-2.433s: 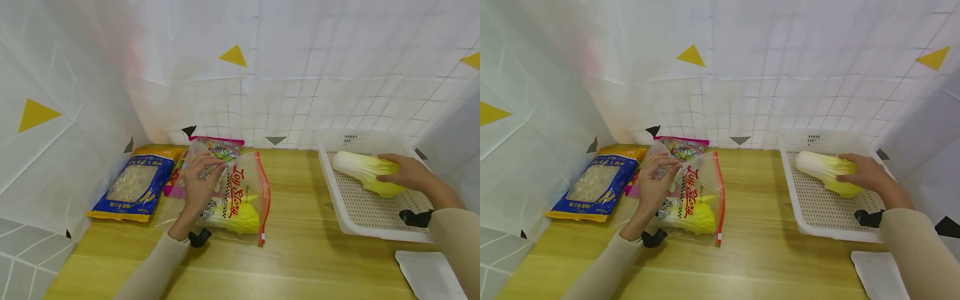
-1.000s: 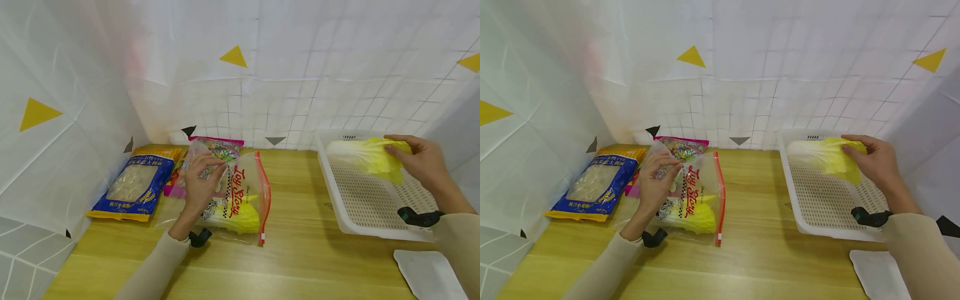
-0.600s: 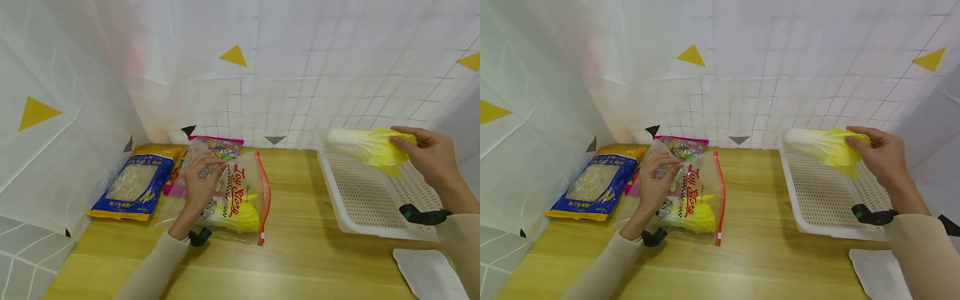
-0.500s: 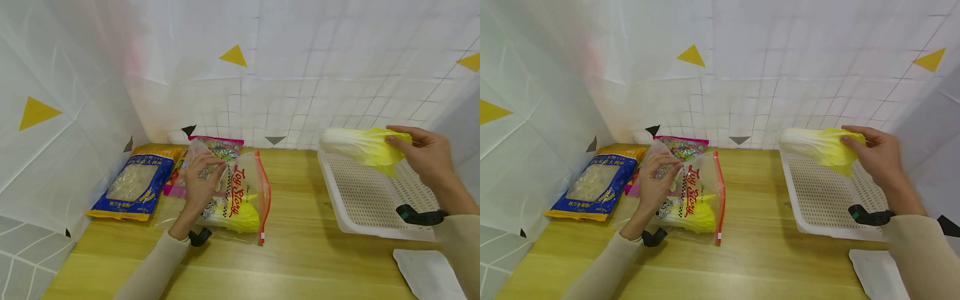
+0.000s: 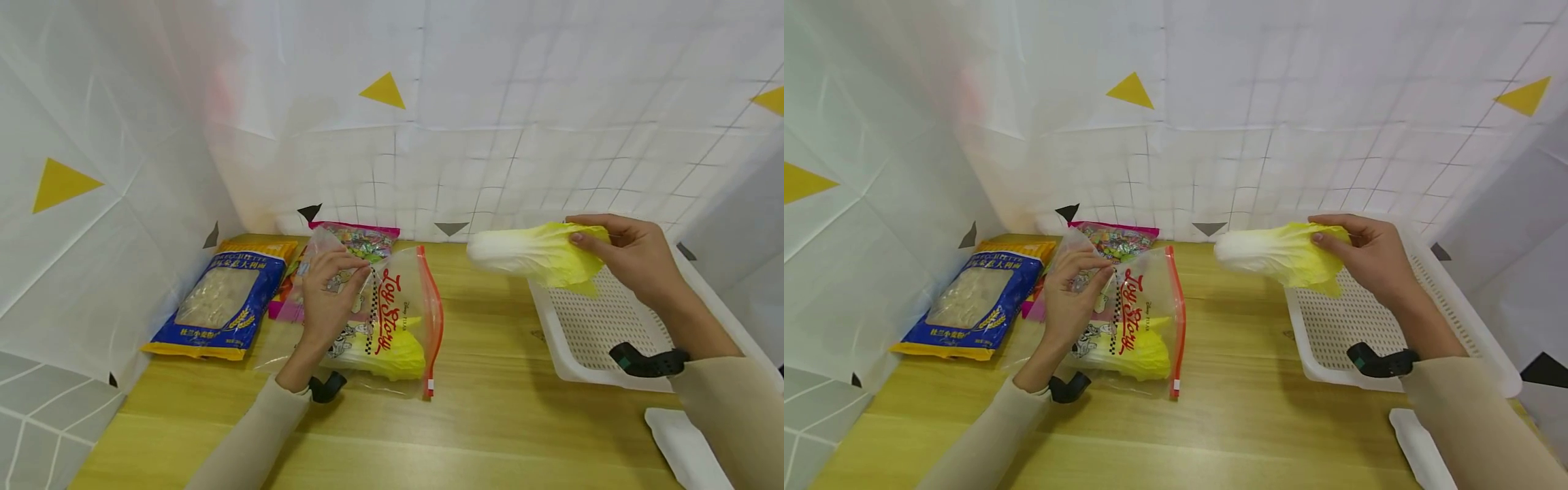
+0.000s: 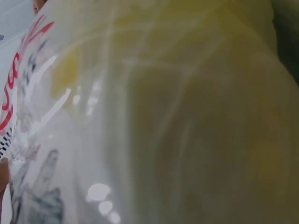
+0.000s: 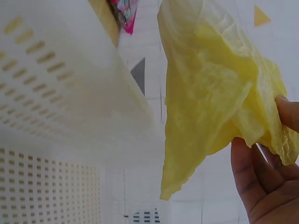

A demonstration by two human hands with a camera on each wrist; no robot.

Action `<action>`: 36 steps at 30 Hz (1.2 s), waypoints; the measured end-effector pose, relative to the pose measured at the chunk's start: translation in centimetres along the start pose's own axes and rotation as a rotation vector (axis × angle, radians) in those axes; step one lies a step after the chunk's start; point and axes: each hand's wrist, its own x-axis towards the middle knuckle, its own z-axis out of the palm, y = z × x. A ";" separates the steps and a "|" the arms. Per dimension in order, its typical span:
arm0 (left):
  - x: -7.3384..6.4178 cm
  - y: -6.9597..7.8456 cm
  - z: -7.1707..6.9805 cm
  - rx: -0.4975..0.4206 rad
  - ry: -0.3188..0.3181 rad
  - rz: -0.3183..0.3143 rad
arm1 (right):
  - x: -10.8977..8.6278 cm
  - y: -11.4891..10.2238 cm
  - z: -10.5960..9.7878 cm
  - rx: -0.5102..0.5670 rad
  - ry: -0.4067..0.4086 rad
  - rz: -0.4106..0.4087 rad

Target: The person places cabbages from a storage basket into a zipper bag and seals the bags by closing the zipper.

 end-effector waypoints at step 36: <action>0.3 0.4 -0.1 -0.011 0.032 0.018 | -1.1 -2.6 9.4 0.241 -0.373 0.233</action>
